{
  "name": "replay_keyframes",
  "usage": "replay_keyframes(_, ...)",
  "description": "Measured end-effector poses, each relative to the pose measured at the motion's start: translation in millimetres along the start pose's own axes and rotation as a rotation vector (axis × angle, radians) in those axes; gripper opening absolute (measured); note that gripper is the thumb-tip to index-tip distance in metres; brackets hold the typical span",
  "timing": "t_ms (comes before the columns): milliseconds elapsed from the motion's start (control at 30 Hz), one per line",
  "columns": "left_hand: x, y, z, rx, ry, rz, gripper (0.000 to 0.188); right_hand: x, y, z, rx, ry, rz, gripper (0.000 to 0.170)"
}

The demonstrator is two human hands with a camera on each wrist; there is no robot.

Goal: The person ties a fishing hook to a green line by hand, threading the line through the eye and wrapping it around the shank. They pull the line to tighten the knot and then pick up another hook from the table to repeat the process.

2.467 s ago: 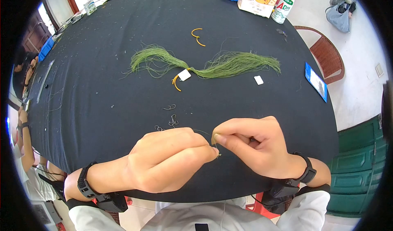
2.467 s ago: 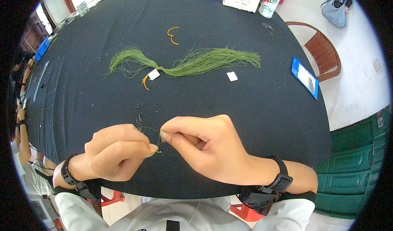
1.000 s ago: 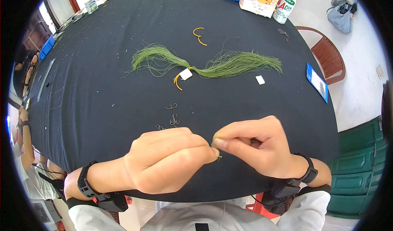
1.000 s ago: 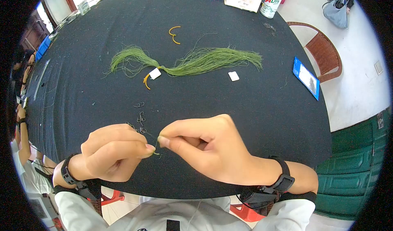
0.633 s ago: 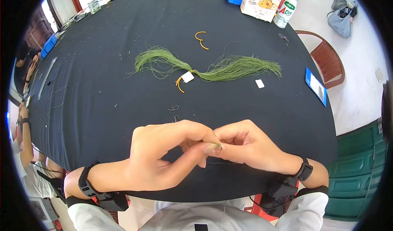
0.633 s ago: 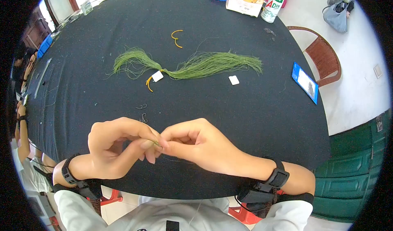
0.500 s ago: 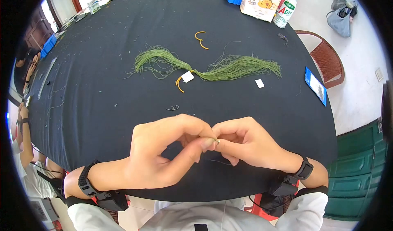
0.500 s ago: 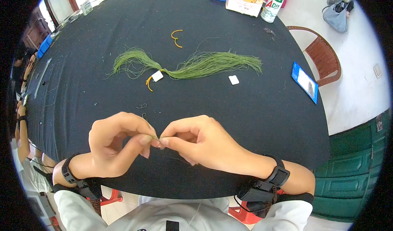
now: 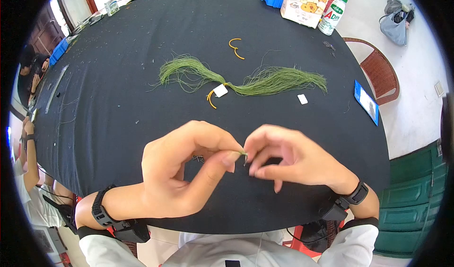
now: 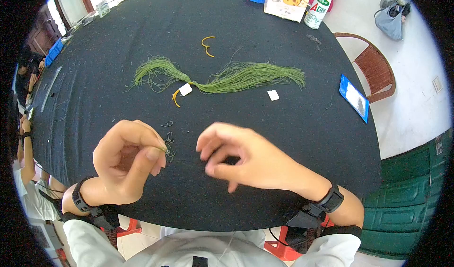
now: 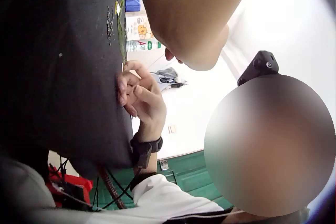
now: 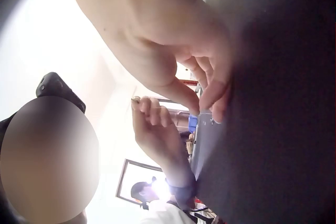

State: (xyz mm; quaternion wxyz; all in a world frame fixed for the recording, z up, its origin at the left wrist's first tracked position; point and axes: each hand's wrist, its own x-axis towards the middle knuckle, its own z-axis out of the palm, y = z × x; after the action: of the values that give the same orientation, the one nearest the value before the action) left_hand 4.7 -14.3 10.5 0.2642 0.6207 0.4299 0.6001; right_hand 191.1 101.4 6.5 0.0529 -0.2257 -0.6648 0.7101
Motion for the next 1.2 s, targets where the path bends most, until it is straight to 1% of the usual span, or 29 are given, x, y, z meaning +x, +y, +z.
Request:
replay_keyframes(33, 0.1, 0.6, -0.1, 0.048, -0.016, 0.023, 0.009, 1.1, 2.0, -1.3, 0.029, 0.048, -0.08, 0.028)
replay_keyframes(67, 0.5, 0.2, -1.4, 0.092, -0.067, 0.058, 0.01, 1.1, 3.8, -4.0, -0.029, 0.145, -0.187, 0.031)
replay_keyframes(100, 1.6, -0.4, -3.5, 0.136, -0.118, 0.094, 0.011, 2.0, 4.6, -6.3, -0.141, 0.293, -0.334, 0.028)
replay_keyframes(133, 2.2, -0.8, -4.7, 0.18, -0.17, 0.13, 0.012, 0.6, 1.7, -7.7, -0.401, 0.423, -0.447, 0.025)
replay_keyframes(167, 2.3, -1.0, -4.4, 0.19, -0.169, 0.137, 0.013, -1.7, -3.2, -7.5, -0.664, 0.55, -0.557, 0.022)
replay_keyframes(200, 2.3, -1.1, -3.6, 0.201, -0.167, 0.144, 0.014, -3.1, -7.8, -3.5, -0.754, 0.612, -0.65, 0.016)
replay_keyframes(300, 2.5, -1.7, -2.3, 0.246, -0.163, 0.174, 0.016, -5.1, -7.1, 2.5, -0.508, 0.305, -0.649, 0.015)
replay_keyframes(333, 2.6, -2.1, -1.8, 0.262, -0.164, 0.186, 0.017, -7.1, -5.8, 9.1, -0.328, 0.228, -0.534, 0.014)
replay_keyframes(367, 2.4, -4.1, -0.7, 0.276, -0.157, 0.226, 0.018, -5.8, -0.9, 13.6, -0.219, 0.19, -0.495, 0.016)
replay_keyframes(433, 1.6, -9.9, 1.2, 0.306, -0.143, 0.305, 0.02, -5.5, 2.2, 16.4, -0.144, 0.123, -0.45, 0.015)
replay_keyframes(733, 3.1, -14.6, 4.8, 0.387, -0.155, 0.393, 0.018, -7.3, 3.0, 14.8, -0.063, 0.112, -0.374, 0.012)
replay_keyframes(833, 2.0, -18.1, 5.0, 0.395, -0.167, 0.384, 0.019, -8.1, 3.3, 13.5, -0.033, 0.106, -0.34, 0.011)
replay_keyframes(933, 4.6, -16.1, 4.4, 0.411, -0.163, 0.308, 0.018, -8.8, 3.5, 11.5, 0.068, 0.097, -0.319, 0.011)
replay_keyframes(1033, 7.1, -9.0, 0.8, 0.441, -0.179, 0.163, 0.017, -6.9, 4.9, 6.6, 0.2, 0.075, -0.337, 0.013)
replay_keyframes(1067, 7.1, -9.6, 0.4, 0.437, -0.19, 0.15, 0.017, -6.9, 4.3, 1.6, 0.182, 0.061, -0.333, 0.014)
replay_keyframes(1133, 5.7, -13.0, 0.7, 0.429, -0.212, 0.123, 0.017, -6.8, 0.8, 1.5, 0.26, 0.086, -0.335, 0.014)
replay_keyframes(1200, 4.7, -15.9, 1.4, 0.384, -0.26, 0.03, 0.014, -6.8, -1.5, -1.7, 0.306, 0.086, -0.343, 0.015)
